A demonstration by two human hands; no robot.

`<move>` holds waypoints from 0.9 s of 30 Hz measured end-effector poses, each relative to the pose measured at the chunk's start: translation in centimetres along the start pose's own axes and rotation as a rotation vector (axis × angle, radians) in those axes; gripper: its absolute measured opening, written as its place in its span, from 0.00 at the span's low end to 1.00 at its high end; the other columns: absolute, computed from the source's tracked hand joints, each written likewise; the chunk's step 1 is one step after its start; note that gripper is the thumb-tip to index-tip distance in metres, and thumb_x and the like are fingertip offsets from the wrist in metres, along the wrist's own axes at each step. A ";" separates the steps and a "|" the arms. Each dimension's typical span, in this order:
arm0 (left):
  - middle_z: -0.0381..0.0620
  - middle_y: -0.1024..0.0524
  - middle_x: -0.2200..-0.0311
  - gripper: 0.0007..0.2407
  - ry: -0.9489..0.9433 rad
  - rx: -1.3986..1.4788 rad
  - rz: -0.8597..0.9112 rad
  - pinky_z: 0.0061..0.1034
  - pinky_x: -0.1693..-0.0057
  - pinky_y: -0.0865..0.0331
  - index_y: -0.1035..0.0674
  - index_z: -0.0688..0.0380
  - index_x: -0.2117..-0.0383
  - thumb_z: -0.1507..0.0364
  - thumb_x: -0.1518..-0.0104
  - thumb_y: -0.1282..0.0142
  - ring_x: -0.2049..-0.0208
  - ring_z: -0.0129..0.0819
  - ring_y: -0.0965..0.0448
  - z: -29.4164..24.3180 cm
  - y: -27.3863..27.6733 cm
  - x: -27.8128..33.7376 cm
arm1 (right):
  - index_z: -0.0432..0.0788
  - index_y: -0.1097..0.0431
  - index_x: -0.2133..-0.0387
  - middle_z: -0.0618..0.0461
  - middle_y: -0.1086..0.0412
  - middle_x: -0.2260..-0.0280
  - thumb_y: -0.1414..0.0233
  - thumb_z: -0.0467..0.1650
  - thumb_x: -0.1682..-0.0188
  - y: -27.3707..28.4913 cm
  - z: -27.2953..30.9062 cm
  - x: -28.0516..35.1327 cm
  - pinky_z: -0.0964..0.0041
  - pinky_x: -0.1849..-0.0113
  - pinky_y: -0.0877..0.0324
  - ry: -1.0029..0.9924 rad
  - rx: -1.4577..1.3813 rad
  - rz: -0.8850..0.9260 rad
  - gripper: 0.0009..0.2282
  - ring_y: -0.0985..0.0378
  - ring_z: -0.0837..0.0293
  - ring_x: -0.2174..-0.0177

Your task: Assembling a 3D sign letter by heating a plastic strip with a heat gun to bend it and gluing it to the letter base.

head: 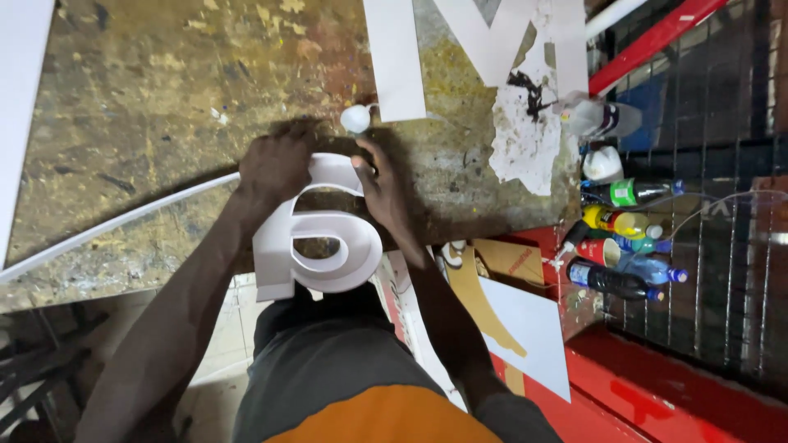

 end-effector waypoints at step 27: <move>0.52 0.24 0.32 0.19 0.070 0.094 0.013 0.53 0.39 0.18 0.15 0.53 0.40 0.70 0.39 0.32 0.33 0.60 0.21 -0.1 -0.5 0.3 | 0.49 0.16 0.63 0.48 0.19 0.72 0.43 0.36 0.35 -6.1 -6.5 -4.6 0.58 0.62 0.24 0.052 -0.112 0.145 0.09 0.15 0.50 0.69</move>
Point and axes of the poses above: each hand's wrist, its own x-axis away from the middle knuckle, its own y-axis out of the back of the hand, z = x × y, the point moved 7 cm from there along -x, towards the middle knuckle
